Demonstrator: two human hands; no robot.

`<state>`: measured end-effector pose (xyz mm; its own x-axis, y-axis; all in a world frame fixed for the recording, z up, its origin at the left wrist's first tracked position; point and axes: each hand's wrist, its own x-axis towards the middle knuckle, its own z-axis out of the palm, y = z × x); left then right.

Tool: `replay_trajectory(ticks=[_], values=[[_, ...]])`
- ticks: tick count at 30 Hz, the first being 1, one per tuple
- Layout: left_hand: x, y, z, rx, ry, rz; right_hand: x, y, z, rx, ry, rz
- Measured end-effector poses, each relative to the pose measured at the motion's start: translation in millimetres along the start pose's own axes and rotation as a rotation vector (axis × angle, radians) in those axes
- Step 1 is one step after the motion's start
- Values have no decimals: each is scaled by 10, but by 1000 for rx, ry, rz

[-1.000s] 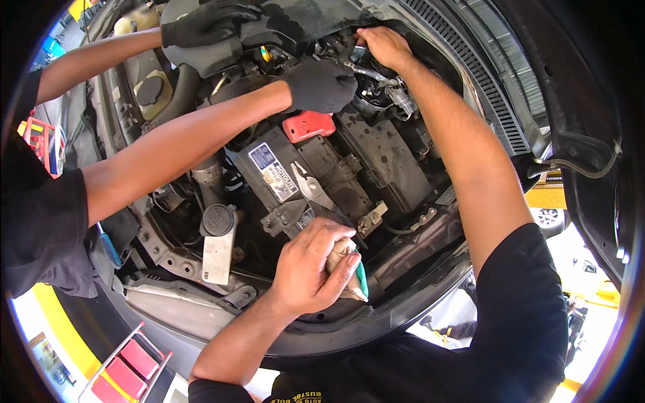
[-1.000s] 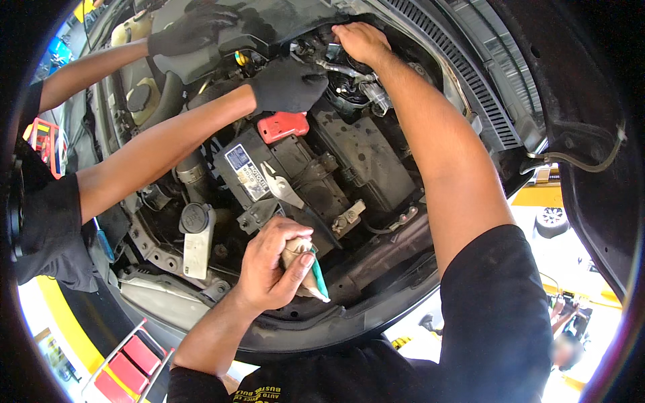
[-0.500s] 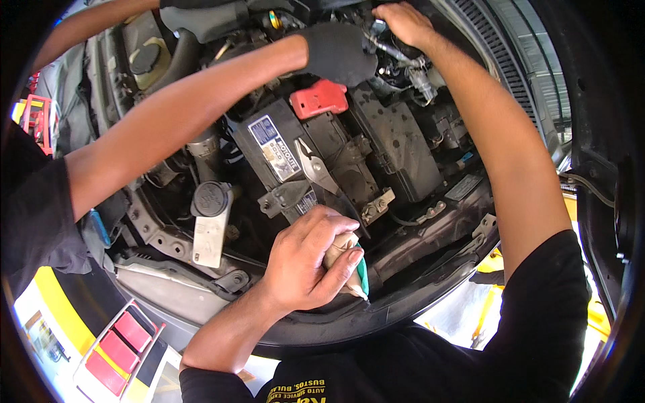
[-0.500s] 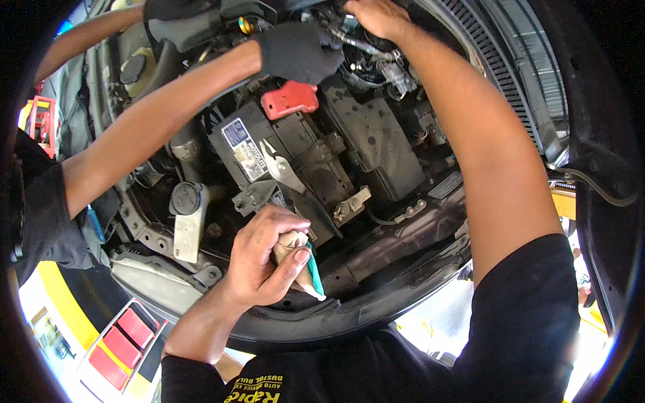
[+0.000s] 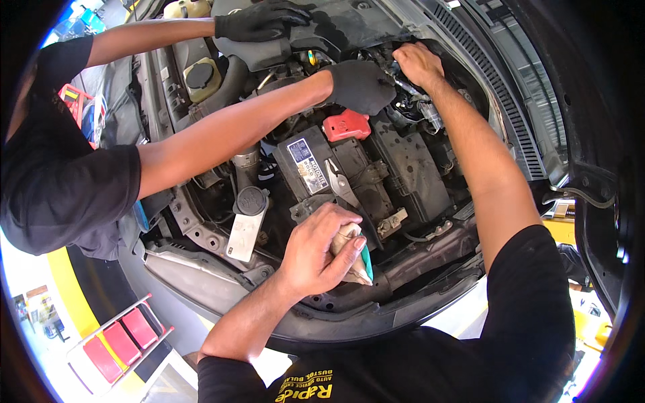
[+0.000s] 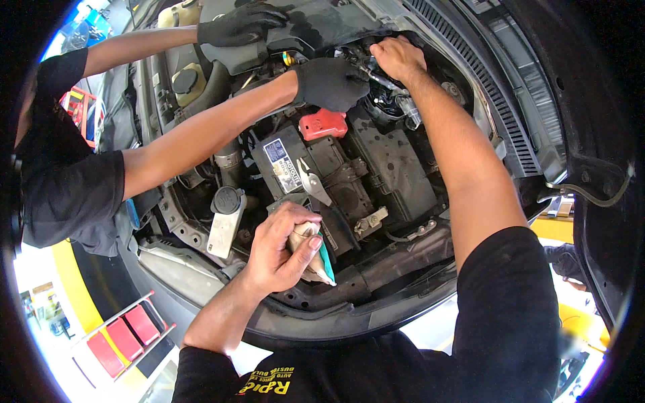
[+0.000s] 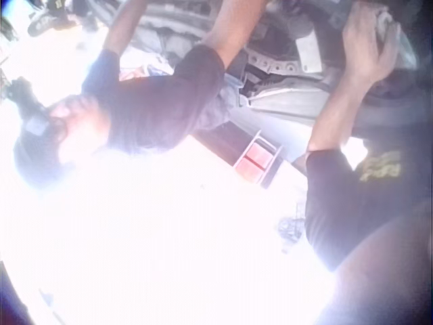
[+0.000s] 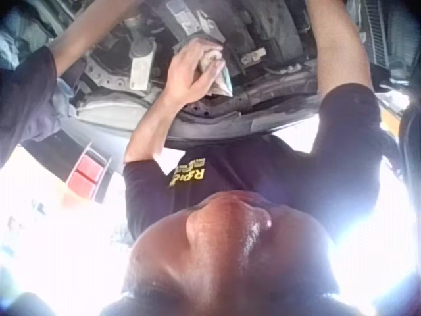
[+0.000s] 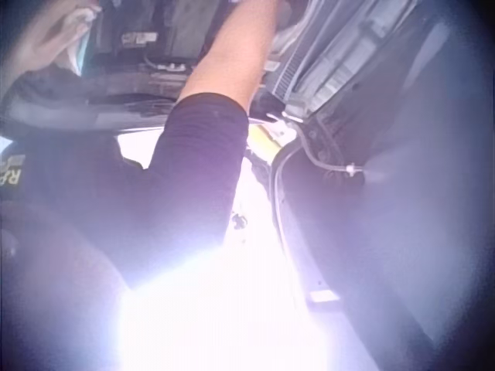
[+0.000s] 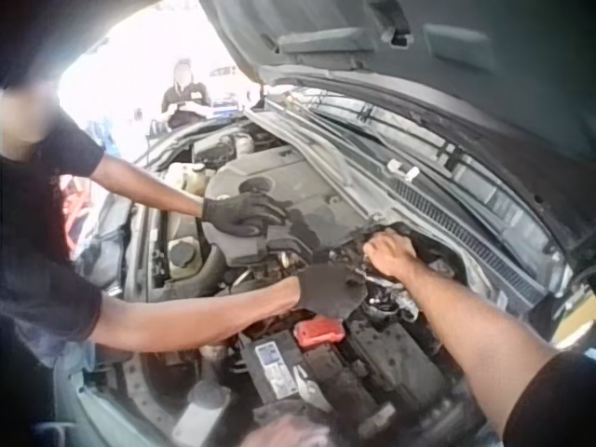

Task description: The person removes a cylindrical engine component, wipes it with a cloth, and reinstalls it into the engine bay. They then use a wrench to tighten a bolt near the battery and continue adjusting parts within the engine compartment.

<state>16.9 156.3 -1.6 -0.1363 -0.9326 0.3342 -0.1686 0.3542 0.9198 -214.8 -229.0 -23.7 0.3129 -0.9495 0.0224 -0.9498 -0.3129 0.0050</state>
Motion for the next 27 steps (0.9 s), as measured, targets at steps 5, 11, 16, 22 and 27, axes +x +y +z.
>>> replay_trajectory(ticks=[5,11,16,22,27], values=[[-15,-12,5,23,-1,-12,120,136,41,-28,0,54],[-44,-65,-12,36,8,-51,90,-2,-52,-31,-84,29],[-33,-76,8,46,12,-32,134,92,13,-68,-51,2],[-7,-88,-5,60,38,-2,146,49,32,-64,36,-23],[-7,-79,-41,80,21,-22,192,90,140,-82,100,10]])
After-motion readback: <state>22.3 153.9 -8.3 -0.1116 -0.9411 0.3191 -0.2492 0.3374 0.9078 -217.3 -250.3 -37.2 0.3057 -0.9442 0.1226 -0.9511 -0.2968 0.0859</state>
